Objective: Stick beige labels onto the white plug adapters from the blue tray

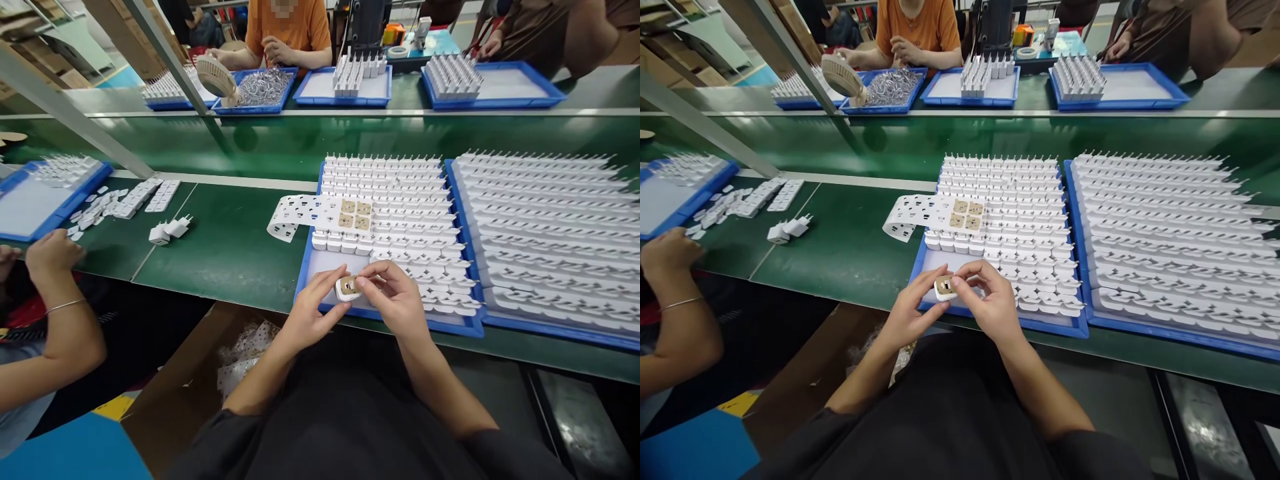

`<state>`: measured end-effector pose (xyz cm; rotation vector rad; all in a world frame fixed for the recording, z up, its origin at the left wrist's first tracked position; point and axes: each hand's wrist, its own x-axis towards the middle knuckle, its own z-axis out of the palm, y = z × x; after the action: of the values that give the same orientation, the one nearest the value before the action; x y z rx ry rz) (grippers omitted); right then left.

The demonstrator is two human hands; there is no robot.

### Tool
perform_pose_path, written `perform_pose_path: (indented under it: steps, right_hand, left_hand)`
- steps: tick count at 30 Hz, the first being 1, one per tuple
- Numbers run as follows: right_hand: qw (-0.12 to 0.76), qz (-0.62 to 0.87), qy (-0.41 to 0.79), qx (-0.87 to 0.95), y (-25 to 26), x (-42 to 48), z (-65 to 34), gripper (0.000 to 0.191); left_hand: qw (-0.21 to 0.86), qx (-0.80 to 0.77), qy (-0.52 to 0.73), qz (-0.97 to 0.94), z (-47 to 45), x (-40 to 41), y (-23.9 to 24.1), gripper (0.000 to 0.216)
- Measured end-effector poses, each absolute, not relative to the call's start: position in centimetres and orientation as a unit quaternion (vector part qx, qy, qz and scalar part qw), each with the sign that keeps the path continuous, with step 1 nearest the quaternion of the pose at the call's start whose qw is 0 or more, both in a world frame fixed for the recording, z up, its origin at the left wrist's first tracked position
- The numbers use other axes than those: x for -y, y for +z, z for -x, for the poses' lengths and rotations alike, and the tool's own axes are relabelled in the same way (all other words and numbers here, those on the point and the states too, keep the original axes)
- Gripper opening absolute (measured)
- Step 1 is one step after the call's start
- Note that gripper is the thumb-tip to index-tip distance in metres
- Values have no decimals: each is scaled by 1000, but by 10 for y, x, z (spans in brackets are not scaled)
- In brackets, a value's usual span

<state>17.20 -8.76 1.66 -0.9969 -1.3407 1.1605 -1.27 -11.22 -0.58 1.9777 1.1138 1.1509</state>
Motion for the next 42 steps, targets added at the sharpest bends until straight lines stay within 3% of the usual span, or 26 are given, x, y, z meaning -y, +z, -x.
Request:
perform_pose_path:
  steps: [9, 42]
  right_hand:
    - [524, 409, 501, 554, 24, 87, -174, 13]
    - [524, 426, 457, 579, 26, 93, -170, 3]
  left_hand:
    - [291, -444, 472, -704, 14, 114, 0, 41]
    - [295, -444, 480, -696, 13, 115, 1, 41]
